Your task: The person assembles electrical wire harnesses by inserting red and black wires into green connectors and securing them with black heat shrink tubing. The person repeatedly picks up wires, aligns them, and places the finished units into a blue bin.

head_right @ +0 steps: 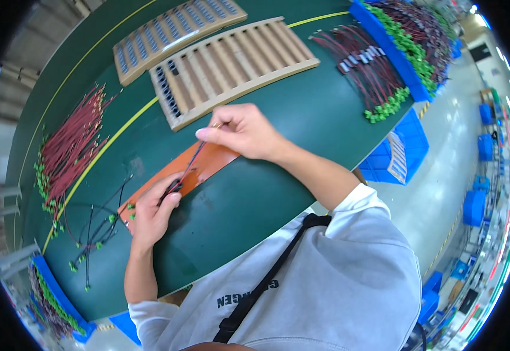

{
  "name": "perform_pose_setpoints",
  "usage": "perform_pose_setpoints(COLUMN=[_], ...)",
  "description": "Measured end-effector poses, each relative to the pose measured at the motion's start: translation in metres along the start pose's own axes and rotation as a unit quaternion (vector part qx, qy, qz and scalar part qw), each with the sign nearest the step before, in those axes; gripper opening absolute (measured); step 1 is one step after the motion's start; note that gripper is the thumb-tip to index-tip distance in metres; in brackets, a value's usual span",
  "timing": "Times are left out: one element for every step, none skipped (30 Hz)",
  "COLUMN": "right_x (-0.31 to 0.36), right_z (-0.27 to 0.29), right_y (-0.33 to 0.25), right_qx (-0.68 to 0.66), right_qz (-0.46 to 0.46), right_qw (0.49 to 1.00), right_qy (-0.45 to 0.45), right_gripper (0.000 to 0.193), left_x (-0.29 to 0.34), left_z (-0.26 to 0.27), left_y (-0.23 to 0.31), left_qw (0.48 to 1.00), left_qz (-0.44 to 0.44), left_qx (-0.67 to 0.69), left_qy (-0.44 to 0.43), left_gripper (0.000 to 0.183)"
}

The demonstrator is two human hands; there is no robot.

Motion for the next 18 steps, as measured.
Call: perform_pose_setpoints(right_x=[0.0, 0.001, 0.002, 0.002, 0.002, 0.002, 0.002, 0.004, 0.004, 0.005, 0.006, 0.007, 0.01, 0.014, 0.017, 0.021, 0.026, 0.032], right_z=[-0.002, 0.0, 0.004, 0.002, 0.001, 0.001, 0.001, 0.001, 0.001, -0.002, -0.009, -0.016, -0.028, -0.042, -0.057, -0.07, -0.083, -0.092], right_y=[-0.002, 0.001, -0.003, -0.004, -0.006, -0.009, -0.008, -0.006, -0.004, -0.005, -0.008, -0.011, -0.014, -0.02, -0.024, -0.025, -0.024, -0.019], right_qx=[-0.009, -0.011, 0.003, 0.01, 0.017, 0.038, 0.043, 0.048, 0.053, -0.032, -0.117, -0.201, -0.254, -0.303, -0.351, -0.292, -0.228, -0.225], right_qz=[0.004, -0.012, 0.0, 0.01, 0.021, 0.044, 0.029, 0.014, -0.001, -0.003, -0.006, -0.007, -0.022, -0.037, -0.052, 0.006, 0.065, 0.06], right_qw=[1.0, 1.0, 1.0, 1.0, 0.999, 0.998, 0.998, 0.999, 0.998, 0.999, 0.993, 0.98, 0.966, 0.949, 0.928, 0.943, 0.95, 0.948], right_qy=[0.005, 0.008, 0.016, 0.018, 0.019, 0.026, 0.023, 0.019, 0.015, 0.007, -0.001, -0.01, -0.042, -0.078, -0.114, -0.16, -0.205, -0.216], right_gripper=[0.027, 0.028, 0.029, 0.029, 0.029, 0.03, 0.028, 0.027, 0.025, 0.022, 0.019, 0.017, 0.017, 0.017, 0.018, 0.018, 0.02, 0.021], left_x=[0.002, 0.001, -0.002, -0.001, 0.0, 0.0, 0.001, 0.002, 0.003, 0.003, 0.005, 0.008, 0.012, 0.02, 0.022, 0.024, 0.026, 0.027], left_z=[0.004, 0.005, 0.006, 0.007, 0.007, 0.006, 0.006, 0.008, 0.011, 0.013, 0.017, 0.02, 0.024, 0.029, 0.025, 0.018, 0.011, 0.006], left_y=[-0.002, -0.001, 0.001, 0.002, 0.001, 0.001, 0.0, 0.006, 0.013, 0.02, 0.027, 0.034, 0.04, 0.033, 0.034, 0.041, 0.048, 0.05], left_qw=[1.0, 1.0, 0.999, 0.998, 0.999, 1.0, 1.0, 1.0, 0.999, 0.997, 0.994, 0.989, 0.983, 0.988, 0.987, 0.988, 0.988, 0.991], left_qz=[0.023, 0.011, 0.001, -0.003, 0.006, 0.015, 0.026, 0.004, -0.018, -0.042, -0.054, -0.066, -0.079, -0.068, -0.078, -0.074, -0.072, -0.061], left_qx=[0.007, 0.027, 0.047, 0.064, 0.043, 0.023, 0.001, -0.016, -0.033, -0.051, -0.06, -0.07, -0.081, 0.0, 0.018, 0.028, 0.038, 0.013], left_qy=[0.005, 0.0, -0.006, -0.006, -0.005, -0.004, -0.004, 0.007, 0.019, 0.028, 0.068, 0.108, 0.146, 0.137, 0.137, 0.136, 0.134, 0.118], left_gripper=[0.036, 0.035, 0.035, 0.034, 0.034, 0.034, 0.034, 0.033, 0.033, 0.033, 0.034, 0.035, 0.036, 0.046, 0.059, 0.062, 0.066, 0.068])
Point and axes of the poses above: each hand's wrist, its own x-axis away from the middle knuckle, its own z-axis out of the back of the hand, y = z × x, the point moved 6 cm from there along -x, towards the middle knuckle, and after that the axes turned 4 degrees about -x, right-handed, at the moved point
